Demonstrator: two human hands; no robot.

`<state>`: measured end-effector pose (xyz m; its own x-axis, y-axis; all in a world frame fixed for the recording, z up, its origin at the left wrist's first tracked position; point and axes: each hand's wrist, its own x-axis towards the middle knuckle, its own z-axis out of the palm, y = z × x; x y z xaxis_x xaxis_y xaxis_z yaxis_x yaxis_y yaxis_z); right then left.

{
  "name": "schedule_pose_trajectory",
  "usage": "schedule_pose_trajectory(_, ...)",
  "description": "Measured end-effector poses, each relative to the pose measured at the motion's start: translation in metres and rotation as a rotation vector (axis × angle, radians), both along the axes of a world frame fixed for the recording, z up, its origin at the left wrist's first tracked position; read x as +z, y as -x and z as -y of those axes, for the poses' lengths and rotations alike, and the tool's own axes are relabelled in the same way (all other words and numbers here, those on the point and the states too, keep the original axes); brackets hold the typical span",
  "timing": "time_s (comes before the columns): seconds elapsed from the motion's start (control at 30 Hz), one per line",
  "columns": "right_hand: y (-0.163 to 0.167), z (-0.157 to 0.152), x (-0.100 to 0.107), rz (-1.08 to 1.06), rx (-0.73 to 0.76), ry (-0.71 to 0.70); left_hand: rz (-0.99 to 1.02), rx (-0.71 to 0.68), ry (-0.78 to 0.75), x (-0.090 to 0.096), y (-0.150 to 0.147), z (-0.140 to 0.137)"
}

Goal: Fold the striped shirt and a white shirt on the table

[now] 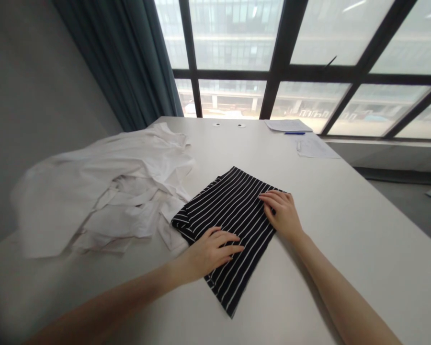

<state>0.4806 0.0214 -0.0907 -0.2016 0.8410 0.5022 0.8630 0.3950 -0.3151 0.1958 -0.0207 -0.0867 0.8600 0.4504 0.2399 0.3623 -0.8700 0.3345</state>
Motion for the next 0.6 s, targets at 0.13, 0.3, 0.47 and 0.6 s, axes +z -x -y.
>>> schedule_pose_trajectory(0.13,0.018,0.002,-0.006,0.155,0.106,0.177,-0.046,0.03,-0.03,-0.001,0.003,0.002)
schedule_pose_trajectory(0.3,0.016,-0.002,-0.011,0.252,0.102,0.235,-0.125,-0.004,-0.021,0.004,0.004,0.001)
schedule_pose_trajectory(0.47,0.01,-0.003,-0.008,0.229,0.118,0.298,-0.14,-0.053,-0.007,0.009,0.005,0.01)
schedule_pose_trajectory(0.6,0.003,-0.007,-0.002,0.071,0.243,0.385,-0.122,-0.14,0.03,0.022,0.005,0.027)
